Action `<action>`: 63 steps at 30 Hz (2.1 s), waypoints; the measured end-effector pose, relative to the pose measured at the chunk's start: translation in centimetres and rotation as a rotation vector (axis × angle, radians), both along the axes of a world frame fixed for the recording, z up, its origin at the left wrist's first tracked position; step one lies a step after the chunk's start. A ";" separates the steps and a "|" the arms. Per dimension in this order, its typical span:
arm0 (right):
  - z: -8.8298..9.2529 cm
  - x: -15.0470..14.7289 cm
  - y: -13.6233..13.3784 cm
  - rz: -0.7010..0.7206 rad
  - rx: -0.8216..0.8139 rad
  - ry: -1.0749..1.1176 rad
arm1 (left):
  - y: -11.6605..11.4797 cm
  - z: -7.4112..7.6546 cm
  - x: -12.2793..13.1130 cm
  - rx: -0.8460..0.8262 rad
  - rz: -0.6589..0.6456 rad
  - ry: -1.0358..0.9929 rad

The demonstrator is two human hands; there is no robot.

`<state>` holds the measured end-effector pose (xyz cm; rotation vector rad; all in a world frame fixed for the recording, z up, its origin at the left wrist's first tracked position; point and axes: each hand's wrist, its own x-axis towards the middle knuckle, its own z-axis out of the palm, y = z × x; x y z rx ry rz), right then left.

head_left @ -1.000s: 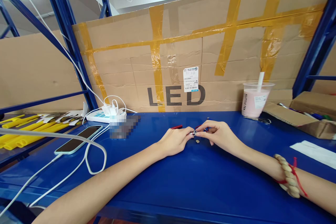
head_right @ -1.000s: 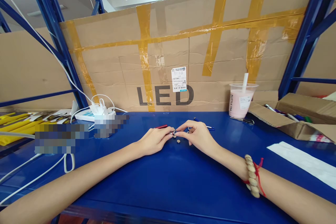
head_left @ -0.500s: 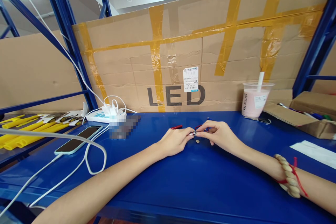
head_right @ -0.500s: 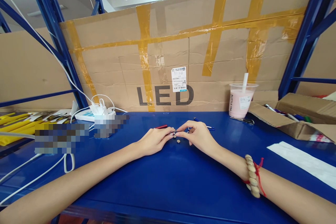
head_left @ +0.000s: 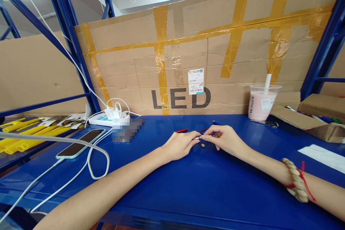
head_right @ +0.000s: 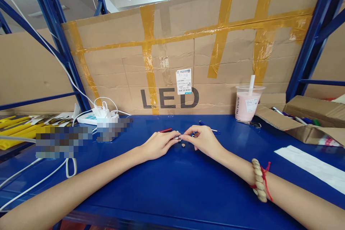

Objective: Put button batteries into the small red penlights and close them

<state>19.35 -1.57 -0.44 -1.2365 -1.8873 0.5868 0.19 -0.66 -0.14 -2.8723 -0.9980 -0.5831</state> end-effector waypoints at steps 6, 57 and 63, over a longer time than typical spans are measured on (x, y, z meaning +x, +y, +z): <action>0.4 -0.1 0.0 0.023 -0.131 0.085 | -0.1 -0.1 0.0 -0.046 -0.045 -0.023; 0.6 1.2 -0.6 -0.013 0.740 -0.403 | -0.1 -0.6 0.1 0.122 -0.069 -0.161; 1.1 1.0 -1.0 0.075 0.624 -0.354 | -0.2 -0.4 -0.2 0.118 -0.164 -0.045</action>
